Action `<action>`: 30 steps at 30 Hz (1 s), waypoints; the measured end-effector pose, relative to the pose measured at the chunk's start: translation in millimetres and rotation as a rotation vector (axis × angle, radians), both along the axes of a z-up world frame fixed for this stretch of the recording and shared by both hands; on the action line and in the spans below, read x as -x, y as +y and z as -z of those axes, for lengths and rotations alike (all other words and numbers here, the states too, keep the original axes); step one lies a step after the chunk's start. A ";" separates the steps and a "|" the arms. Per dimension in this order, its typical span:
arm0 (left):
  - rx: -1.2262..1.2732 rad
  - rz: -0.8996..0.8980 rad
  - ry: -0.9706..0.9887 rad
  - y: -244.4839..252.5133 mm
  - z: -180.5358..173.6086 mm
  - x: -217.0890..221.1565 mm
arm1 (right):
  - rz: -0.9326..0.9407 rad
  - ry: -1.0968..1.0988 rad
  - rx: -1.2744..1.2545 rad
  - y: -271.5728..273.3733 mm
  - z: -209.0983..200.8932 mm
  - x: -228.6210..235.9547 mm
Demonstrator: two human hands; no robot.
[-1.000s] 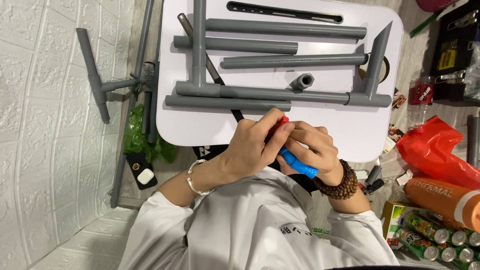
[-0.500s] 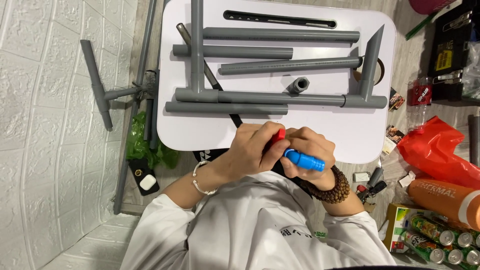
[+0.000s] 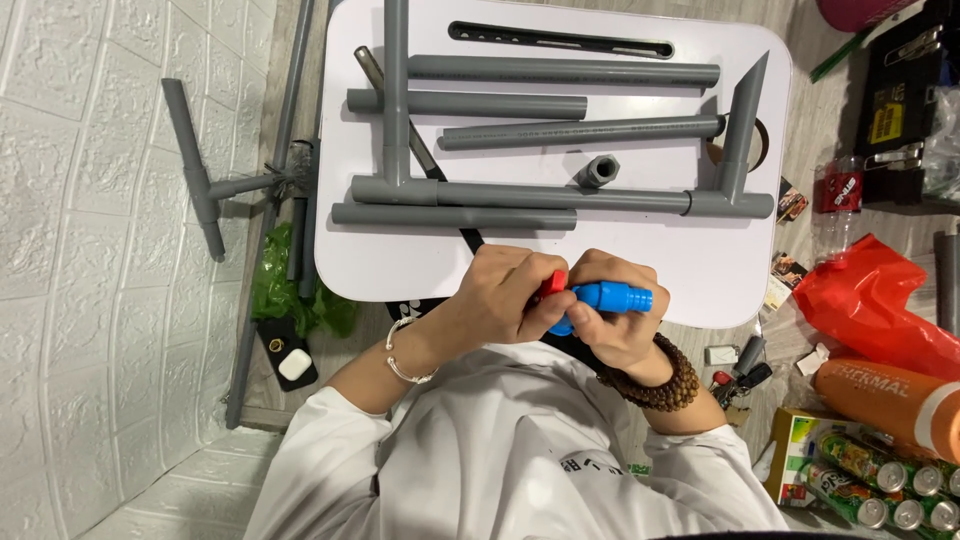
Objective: Assembling a PVC pipe structure by connecting various pipe segments and a plastic valve on a small table.
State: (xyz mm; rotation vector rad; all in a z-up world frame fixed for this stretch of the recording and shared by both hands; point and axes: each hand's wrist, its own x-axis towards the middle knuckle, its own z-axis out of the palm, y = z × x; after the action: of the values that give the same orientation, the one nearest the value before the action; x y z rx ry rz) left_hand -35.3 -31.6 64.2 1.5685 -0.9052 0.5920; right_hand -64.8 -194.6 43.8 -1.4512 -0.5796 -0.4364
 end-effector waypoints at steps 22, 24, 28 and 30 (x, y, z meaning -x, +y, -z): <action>0.100 -0.053 -0.028 -2.7 21.4 -9.3 | -0.011 0.190 -0.114 12.0 2.1 -5.5; 0.109 -0.036 -0.104 -2.4 20.1 -14.3 | -0.011 0.204 -0.116 11.8 2.1 -5.8; 0.102 -0.075 -0.183 0.9 14.3 -14.1 | -0.017 0.233 -0.122 14.7 2.3 -3.8; 0.062 -0.034 -0.230 5.0 6.2 -16.1 | -0.021 0.247 -0.152 18.8 -2.6 -4.1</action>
State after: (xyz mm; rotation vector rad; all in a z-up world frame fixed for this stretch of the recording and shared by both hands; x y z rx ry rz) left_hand -19.2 -26.6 58.0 1.4825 -1.0228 0.8296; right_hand -60.8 -175.8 46.3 -1.3280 -0.3550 -0.2728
